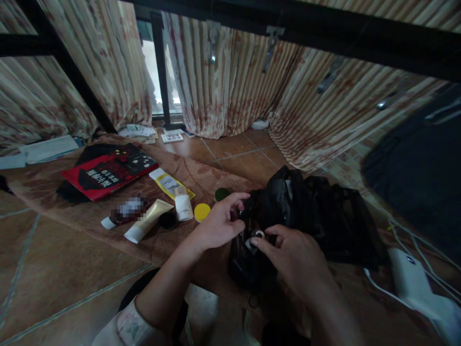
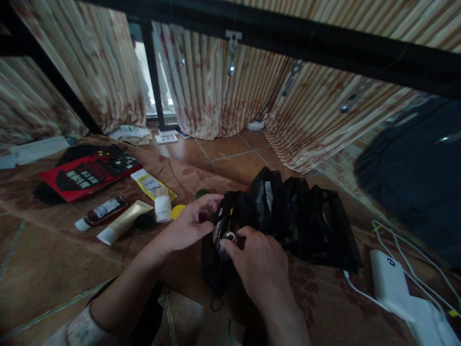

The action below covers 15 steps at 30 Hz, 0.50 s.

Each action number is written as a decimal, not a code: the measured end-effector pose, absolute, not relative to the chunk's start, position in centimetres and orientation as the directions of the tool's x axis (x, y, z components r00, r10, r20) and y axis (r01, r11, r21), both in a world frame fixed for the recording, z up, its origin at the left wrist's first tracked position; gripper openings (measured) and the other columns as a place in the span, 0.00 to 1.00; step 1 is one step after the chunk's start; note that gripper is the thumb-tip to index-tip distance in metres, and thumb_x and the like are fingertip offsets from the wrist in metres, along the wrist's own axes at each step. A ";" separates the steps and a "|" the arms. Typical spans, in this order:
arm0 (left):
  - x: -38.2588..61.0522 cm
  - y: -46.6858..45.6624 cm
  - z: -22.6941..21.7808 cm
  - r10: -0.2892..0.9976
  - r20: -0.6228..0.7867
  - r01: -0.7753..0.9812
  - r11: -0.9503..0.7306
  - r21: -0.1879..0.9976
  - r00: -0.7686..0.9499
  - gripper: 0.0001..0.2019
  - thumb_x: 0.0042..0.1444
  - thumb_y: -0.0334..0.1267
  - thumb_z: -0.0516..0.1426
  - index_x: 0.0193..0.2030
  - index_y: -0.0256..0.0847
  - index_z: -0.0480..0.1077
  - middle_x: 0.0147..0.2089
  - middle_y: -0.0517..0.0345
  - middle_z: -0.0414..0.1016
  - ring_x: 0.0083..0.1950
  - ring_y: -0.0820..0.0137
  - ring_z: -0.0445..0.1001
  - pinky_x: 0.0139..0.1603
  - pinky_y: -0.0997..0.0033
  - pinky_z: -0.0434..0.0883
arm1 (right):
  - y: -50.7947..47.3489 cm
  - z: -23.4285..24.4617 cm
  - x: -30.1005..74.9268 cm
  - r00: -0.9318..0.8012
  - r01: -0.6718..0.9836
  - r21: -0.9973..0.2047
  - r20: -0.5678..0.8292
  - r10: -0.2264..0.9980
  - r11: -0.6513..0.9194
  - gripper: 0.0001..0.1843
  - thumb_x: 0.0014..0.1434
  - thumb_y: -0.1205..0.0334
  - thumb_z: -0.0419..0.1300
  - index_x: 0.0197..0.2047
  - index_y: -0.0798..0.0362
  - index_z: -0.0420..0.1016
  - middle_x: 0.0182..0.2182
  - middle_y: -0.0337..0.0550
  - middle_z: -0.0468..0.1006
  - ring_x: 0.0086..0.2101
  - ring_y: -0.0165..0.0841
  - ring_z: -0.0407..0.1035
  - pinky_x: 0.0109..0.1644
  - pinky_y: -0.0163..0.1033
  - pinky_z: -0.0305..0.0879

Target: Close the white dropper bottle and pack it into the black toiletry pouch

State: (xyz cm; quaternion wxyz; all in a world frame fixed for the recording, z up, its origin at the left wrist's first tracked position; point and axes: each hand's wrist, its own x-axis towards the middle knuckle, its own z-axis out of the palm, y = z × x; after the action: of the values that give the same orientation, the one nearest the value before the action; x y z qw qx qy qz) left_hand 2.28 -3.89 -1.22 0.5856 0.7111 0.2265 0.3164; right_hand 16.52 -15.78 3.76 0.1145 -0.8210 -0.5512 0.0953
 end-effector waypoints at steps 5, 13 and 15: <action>2.3 -3.8 -1.2 0.691 0.173 -0.061 -0.183 0.981 0.702 0.28 0.47 0.26 0.56 0.59 0.38 0.65 0.41 0.59 0.68 0.38 0.71 0.69 0.38 0.70 0.66 | -15.8 3.8 17.1 0.395 0.850 -0.376 -0.008 0.919 -0.369 0.21 0.63 0.41 0.55 0.38 0.46 0.82 0.23 0.42 0.80 0.26 0.39 0.75 0.28 0.39 0.60; 2.2 -4.0 -0.7 0.707 0.152 -0.048 -0.164 0.985 0.691 0.26 0.49 0.29 0.59 0.57 0.40 0.66 0.40 0.60 0.66 0.38 0.72 0.68 0.38 0.72 0.64 | -16.3 4.4 17.6 0.376 0.837 -0.506 0.254 0.891 -0.209 0.13 0.65 0.53 0.56 0.41 0.48 0.80 0.33 0.41 0.82 0.32 0.36 0.76 0.37 0.40 0.67; 2.2 -4.0 -0.6 0.704 0.149 -0.053 -0.156 0.986 0.694 0.26 0.49 0.28 0.59 0.57 0.40 0.66 0.40 0.60 0.66 0.38 0.72 0.67 0.38 0.72 0.64 | -16.1 4.4 17.3 0.293 0.870 -0.482 0.342 0.893 -0.101 0.12 0.65 0.56 0.57 0.43 0.49 0.80 0.40 0.44 0.82 0.41 0.38 0.74 0.45 0.43 0.69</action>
State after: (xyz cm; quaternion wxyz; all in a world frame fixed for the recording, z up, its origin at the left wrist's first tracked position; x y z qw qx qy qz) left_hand 2.22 -4.03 -0.61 0.6059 0.6928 0.2349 0.3126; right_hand 17.26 -16.15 4.45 0.3104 -0.7417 -0.5944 0.0184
